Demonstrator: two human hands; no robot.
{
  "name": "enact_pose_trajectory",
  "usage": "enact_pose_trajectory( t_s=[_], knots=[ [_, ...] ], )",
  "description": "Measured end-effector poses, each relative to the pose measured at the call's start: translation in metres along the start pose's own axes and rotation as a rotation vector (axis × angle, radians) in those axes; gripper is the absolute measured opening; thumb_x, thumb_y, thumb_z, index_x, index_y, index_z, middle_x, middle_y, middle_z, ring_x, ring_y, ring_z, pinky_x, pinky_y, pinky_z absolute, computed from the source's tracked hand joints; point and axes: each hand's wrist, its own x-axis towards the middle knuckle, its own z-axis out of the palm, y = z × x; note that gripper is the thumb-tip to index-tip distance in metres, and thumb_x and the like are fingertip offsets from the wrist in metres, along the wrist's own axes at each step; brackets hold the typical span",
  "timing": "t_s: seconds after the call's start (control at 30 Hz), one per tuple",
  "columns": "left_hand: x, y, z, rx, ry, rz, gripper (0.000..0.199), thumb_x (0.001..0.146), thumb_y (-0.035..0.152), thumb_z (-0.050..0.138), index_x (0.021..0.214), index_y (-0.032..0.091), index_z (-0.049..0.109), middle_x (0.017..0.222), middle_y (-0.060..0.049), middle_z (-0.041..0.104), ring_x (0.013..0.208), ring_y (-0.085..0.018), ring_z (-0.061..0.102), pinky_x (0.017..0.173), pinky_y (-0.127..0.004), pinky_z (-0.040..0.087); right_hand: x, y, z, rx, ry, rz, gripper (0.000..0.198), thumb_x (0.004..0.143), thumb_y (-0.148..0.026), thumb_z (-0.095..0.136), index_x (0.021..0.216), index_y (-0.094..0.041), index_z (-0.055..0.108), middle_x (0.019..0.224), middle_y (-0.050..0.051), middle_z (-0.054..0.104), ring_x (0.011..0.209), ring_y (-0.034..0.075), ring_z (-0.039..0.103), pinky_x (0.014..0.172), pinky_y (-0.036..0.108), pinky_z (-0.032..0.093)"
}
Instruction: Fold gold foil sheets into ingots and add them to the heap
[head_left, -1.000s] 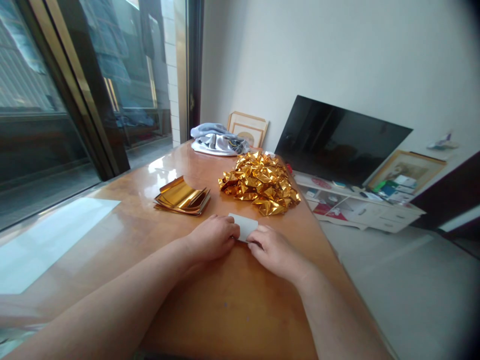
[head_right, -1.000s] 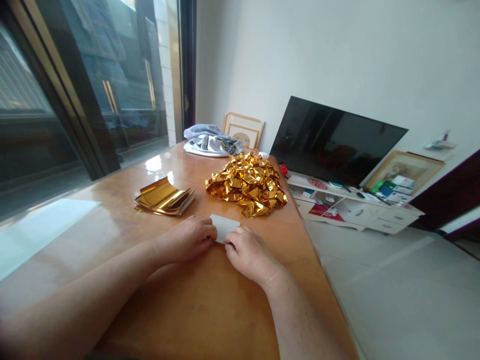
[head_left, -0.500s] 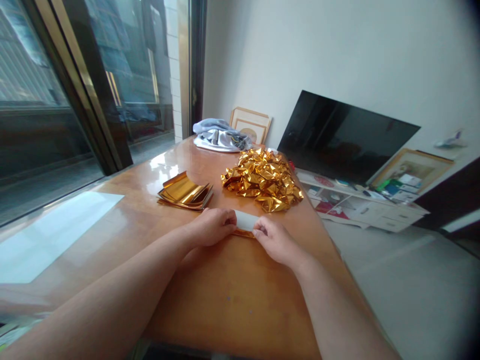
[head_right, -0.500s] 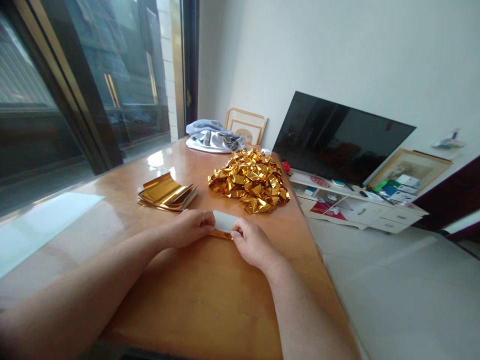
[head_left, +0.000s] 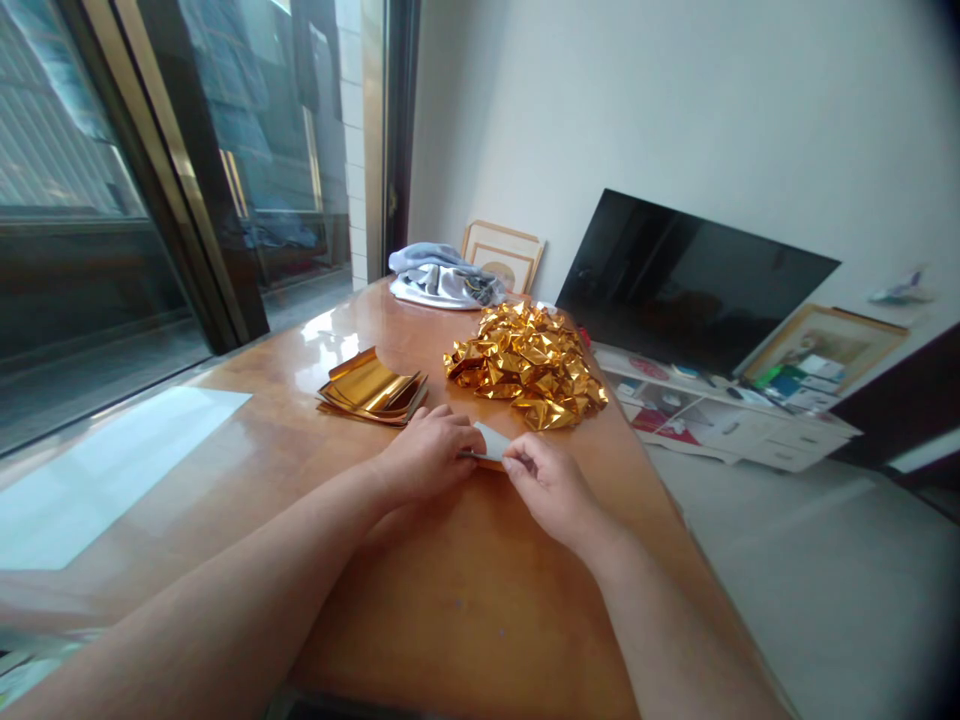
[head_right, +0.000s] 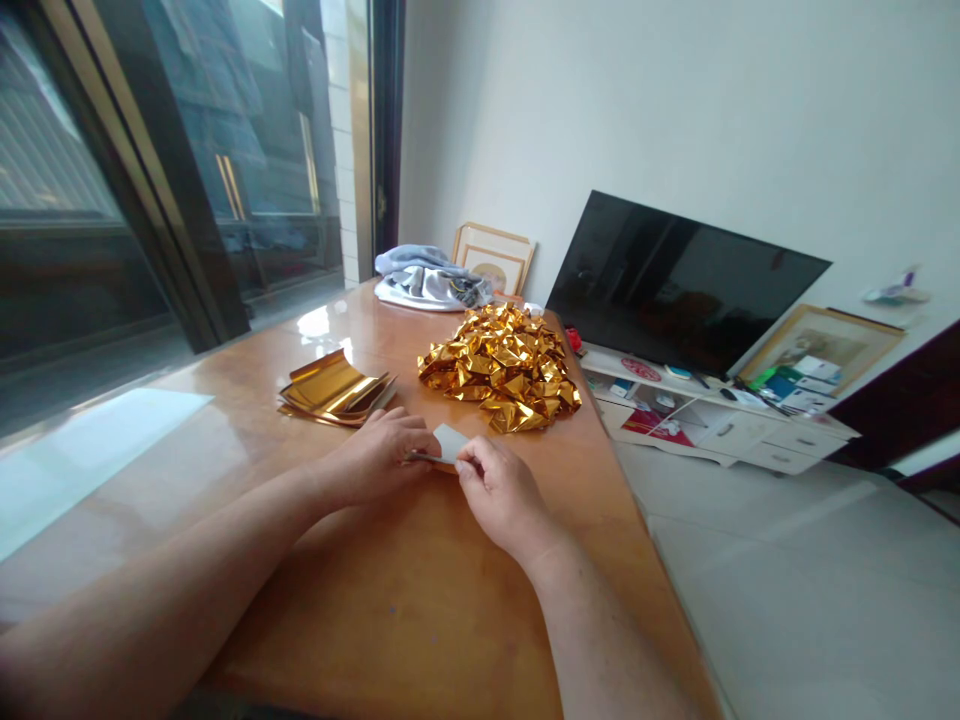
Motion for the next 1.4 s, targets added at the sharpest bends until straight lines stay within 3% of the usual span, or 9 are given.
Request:
enact_pose_trajectory(
  t_s=[0.13,0.23,0.37,0.5,0.67,0.8,0.93,1.23,1.4],
  knots=[
    [0.003,-0.002,0.004,-0.199,0.08,-0.088,0.008,0.082,0.018,0.059,0.08,0.019,0.066,0.079,-0.002,0.065,0.078,-0.018,0.054,0.071,-0.03,0.037,0.0,-0.012,-0.007,0.135,0.259,0.052,0.019,0.092,-0.038,0.058,0.099,-0.021,0.062,0.091,0.004,0.067,0.083,0.018,0.061,0.075,0.029,0.047],
    [0.008,-0.004,0.007,-0.618,0.174,-0.23,0.006,0.082,0.024,0.061,0.081,0.017,0.061,0.074,0.0,0.062,0.067,-0.014,0.052,0.063,-0.026,0.037,0.002,-0.012,-0.016,0.211,0.445,0.186,0.031,0.091,-0.05,0.058,0.094,-0.019,0.062,0.084,0.004,0.067,0.076,0.018,0.061,0.07,0.029,0.047],
    [0.011,-0.003,0.005,-1.129,0.285,-0.287,0.021,0.079,0.028,0.069,0.095,0.016,0.061,0.085,-0.002,0.064,0.068,-0.012,0.052,0.062,-0.024,0.038,0.003,-0.006,-0.016,0.381,0.233,0.44,0.052,0.089,-0.065,0.053,0.076,-0.016,0.065,0.071,0.006,0.067,0.067,0.019,0.062,0.064,0.029,0.046],
    [0.01,-0.003,0.007,-1.304,0.222,-0.329,0.019,0.079,0.026,0.071,0.094,0.017,0.063,0.081,0.0,0.061,0.065,-0.01,0.047,0.058,-0.023,0.033,0.002,-0.016,-0.005,0.611,-0.075,0.521,0.052,0.087,-0.064,0.057,0.092,-0.015,0.072,0.089,0.009,0.072,0.077,0.019,0.062,0.062,0.027,0.042],
    [0.007,0.001,0.015,-1.389,0.1,-0.353,0.021,0.077,0.023,0.073,0.095,0.017,0.065,0.084,-0.001,0.063,0.067,-0.01,0.049,0.061,-0.023,0.035,0.004,-0.026,0.005,0.906,-0.029,0.435,0.034,0.08,-0.038,0.073,0.109,-0.021,0.07,0.099,0.003,0.07,0.079,0.014,0.057,0.065,0.023,0.04],
    [0.008,0.007,0.011,-1.377,0.071,-0.338,0.027,0.074,0.025,0.076,0.098,0.017,0.067,0.088,-0.002,0.067,0.068,-0.01,0.052,0.061,-0.023,0.035,0.006,-0.014,0.007,0.778,0.019,0.398,0.025,0.078,-0.033,0.073,0.099,-0.019,0.072,0.086,0.001,0.07,0.072,0.014,0.055,0.067,0.026,0.042],
    [0.009,0.004,0.007,-1.301,0.248,-0.332,0.022,0.071,0.022,0.076,0.088,0.017,0.062,0.08,0.001,0.065,0.07,-0.011,0.055,0.064,-0.023,0.039,0.006,-0.001,0.004,0.569,0.047,0.349,0.023,0.074,-0.035,0.074,0.088,-0.018,0.07,0.081,0.003,0.07,0.075,0.019,0.061,0.065,0.028,0.046],
    [0.005,-0.017,0.011,-0.268,0.206,-0.028,0.011,0.076,0.009,0.061,0.079,0.019,0.065,0.086,-0.005,0.062,0.082,-0.019,0.054,0.073,-0.03,0.041,0.001,0.009,-0.014,-0.131,0.11,0.056,0.016,0.077,-0.013,0.06,0.087,-0.023,0.067,0.087,0.003,0.066,0.079,0.019,0.06,0.067,0.026,0.042],
    [0.007,-0.016,0.005,-0.031,0.093,0.046,0.02,0.075,0.005,0.056,0.082,0.02,0.066,0.088,-0.006,0.061,0.085,-0.021,0.053,0.076,-0.032,0.039,0.001,0.008,-0.014,-0.357,0.034,0.006,0.022,0.08,-0.007,0.056,0.087,-0.025,0.068,0.086,0.003,0.063,0.08,0.018,0.057,0.065,0.026,0.037]
  ],
)
